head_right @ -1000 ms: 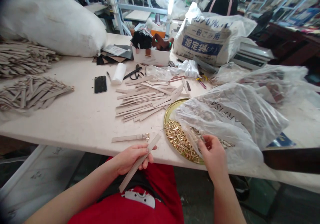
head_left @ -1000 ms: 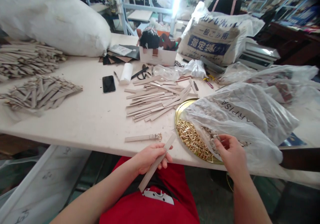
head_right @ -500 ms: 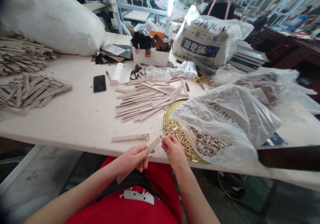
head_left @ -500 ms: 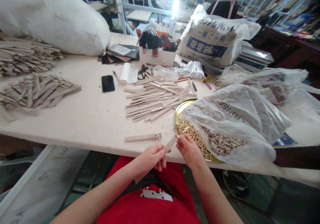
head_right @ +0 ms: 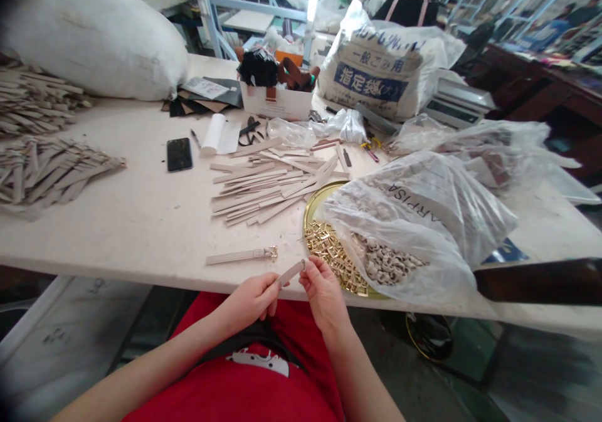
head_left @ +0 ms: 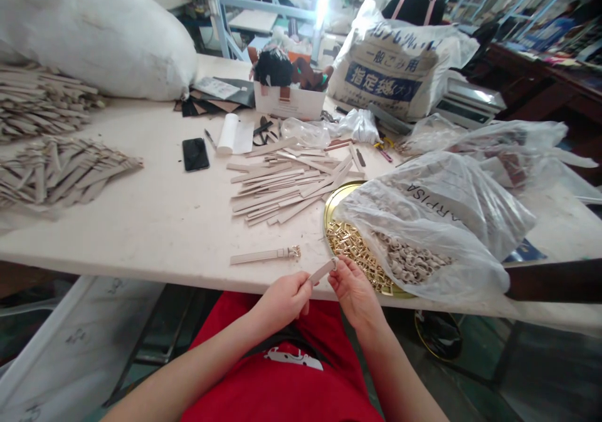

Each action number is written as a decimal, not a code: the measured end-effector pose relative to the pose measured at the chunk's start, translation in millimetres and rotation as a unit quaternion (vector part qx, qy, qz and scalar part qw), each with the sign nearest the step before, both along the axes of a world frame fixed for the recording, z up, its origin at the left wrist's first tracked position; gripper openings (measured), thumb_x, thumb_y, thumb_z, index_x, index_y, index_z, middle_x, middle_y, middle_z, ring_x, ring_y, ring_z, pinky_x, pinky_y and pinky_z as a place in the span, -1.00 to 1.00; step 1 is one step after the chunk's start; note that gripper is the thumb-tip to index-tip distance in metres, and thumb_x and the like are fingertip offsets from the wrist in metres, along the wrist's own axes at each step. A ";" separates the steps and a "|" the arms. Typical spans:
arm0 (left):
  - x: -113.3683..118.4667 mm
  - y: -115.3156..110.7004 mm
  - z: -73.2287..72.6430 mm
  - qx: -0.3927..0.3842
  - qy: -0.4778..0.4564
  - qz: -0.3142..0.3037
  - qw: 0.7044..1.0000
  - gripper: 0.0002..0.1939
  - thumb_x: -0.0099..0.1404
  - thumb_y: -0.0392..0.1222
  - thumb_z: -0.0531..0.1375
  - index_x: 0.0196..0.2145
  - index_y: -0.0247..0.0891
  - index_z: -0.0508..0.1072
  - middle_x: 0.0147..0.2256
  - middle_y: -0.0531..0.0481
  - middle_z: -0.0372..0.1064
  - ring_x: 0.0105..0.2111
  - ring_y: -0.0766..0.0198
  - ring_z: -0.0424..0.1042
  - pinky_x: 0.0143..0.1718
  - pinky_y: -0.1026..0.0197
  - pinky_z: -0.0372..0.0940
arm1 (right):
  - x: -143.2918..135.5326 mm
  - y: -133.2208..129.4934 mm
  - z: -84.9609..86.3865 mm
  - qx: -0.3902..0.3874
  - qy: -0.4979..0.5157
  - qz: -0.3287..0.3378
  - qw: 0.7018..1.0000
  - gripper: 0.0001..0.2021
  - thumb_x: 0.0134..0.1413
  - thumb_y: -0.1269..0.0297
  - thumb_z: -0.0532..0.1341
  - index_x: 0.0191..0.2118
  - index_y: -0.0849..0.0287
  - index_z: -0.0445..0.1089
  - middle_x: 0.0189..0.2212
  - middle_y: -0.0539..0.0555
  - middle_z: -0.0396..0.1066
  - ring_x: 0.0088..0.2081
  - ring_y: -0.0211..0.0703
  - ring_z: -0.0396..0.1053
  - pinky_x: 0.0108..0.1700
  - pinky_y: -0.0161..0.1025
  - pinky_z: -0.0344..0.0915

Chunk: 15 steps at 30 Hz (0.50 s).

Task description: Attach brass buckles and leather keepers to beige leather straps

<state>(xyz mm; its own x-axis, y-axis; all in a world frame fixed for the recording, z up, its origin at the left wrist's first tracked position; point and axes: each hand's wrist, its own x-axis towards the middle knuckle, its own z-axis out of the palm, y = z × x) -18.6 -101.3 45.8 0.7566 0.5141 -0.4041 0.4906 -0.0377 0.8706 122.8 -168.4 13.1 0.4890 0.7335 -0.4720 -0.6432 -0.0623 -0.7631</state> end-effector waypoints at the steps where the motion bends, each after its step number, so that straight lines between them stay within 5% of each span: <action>1: -0.9 -0.1 0.1 0.001 0.006 -0.007 1.000 -0.73 0.25 -0.15 -0.15 -0.41 -0.26 0.27 -0.68 0.12 0.21 -0.68 0.37 0.19 -0.61 0.35 0.08 | -0.8 -0.9 -0.3 -0.001 -0.025 0.013 1.000 -0.72 -0.25 0.19 0.35 -0.31 0.08 0.39 -0.41 -0.07 0.36 -0.49 -0.38 0.26 -0.41 -0.38 0.27; 8: -14.5 15.8 6.0 0.181 0.088 -0.132 0.971 -0.65 0.26 -0.07 -0.11 -0.45 -0.26 0.37 -0.50 -0.01 0.35 -0.50 0.28 0.28 -0.48 0.30 0.06 | 0.2 -14.1 4.4 -0.018 -0.238 0.188 0.953 -0.77 -0.14 0.17 0.28 -0.31 0.14 0.41 -0.53 -0.07 0.31 -0.46 -0.28 0.23 -0.36 -0.31 0.18; 11: -17.1 20.0 9.8 0.172 0.071 -0.177 0.966 -0.63 0.28 -0.06 -0.12 -0.43 -0.26 0.39 -0.46 -0.02 0.37 -0.47 0.27 0.29 -0.43 0.30 0.08 | -2.5 -15.4 8.6 -0.019 -0.244 0.251 0.937 -0.79 -0.15 0.17 0.28 -0.34 0.14 0.41 -0.53 -0.07 0.31 -0.46 -0.28 0.23 -0.38 -0.31 0.16; 15: -17.4 17.0 9.6 0.091 0.025 -0.110 0.989 -0.63 0.28 -0.04 -0.12 -0.14 -0.28 0.34 -0.43 -0.02 0.36 -0.44 0.28 0.30 -0.40 0.29 0.13 | -5.8 -11.0 9.0 -0.015 -0.195 0.272 0.942 -0.77 -0.16 0.18 0.29 -0.33 0.15 0.36 -0.55 -0.09 0.30 -0.49 -0.30 0.22 -0.39 -0.32 0.16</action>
<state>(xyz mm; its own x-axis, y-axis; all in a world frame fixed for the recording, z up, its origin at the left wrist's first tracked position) -35.9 -84.4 55.4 0.8395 0.4068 -0.3602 0.4959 -0.3028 0.8139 117.0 -179.4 22.1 0.1845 0.9147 -0.3596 -0.1802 -0.3281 -0.9273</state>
